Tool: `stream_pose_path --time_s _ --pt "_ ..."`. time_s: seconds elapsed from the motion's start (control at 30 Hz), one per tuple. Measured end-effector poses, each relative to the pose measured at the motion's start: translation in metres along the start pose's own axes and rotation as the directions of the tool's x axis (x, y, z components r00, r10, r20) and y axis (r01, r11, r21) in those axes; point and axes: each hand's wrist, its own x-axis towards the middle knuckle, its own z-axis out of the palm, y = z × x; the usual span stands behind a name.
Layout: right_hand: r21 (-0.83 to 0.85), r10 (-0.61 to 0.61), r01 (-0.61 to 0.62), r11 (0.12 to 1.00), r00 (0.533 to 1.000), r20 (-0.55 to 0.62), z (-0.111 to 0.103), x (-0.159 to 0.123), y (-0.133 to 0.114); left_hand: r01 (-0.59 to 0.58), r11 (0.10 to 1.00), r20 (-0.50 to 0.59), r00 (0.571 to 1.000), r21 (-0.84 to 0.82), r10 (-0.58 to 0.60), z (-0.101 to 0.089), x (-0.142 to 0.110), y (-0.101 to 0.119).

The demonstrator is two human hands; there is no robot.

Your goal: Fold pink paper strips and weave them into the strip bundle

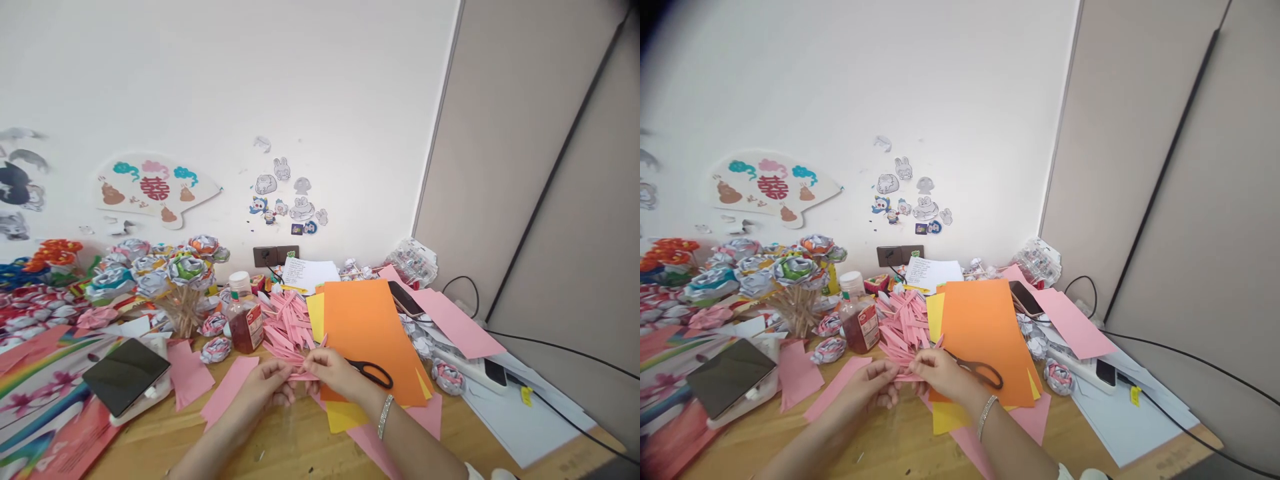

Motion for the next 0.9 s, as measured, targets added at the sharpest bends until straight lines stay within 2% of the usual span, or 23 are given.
stream_pose_path --time_s 0.1,0.23,0.43,0.67,0.9 --pt "0.019 0.013 -0.013 1.0 1.0 -0.029 0.0 0.004 0.008 -0.016 0.999 0.009 1.0 0.03 0.016 -0.002 0.004 -0.005" --pt "0.024 0.019 -0.018 1.0 0.999 -0.035 0.0 0.006 0.014 -0.098 0.993 -0.035 0.994 0.066 0.1 0.001 0.004 -0.006" --pt "0.016 -0.024 0.025 1.0 0.994 -0.103 0.0 0.002 0.002 -0.141 0.986 -0.082 0.985 0.091 0.149 0.004 0.003 -0.005" --pt "-0.002 -0.059 0.059 0.998 0.994 -0.089 -0.01 0.002 0.0 -0.178 0.983 -0.093 0.979 0.035 0.18 0.003 0.001 -0.005" --pt "0.013 -0.09 0.09 0.996 0.995 -0.053 -0.015 0.0 -0.002 -0.212 0.977 -0.175 0.961 0.02 0.212 -0.001 0.005 -0.001"
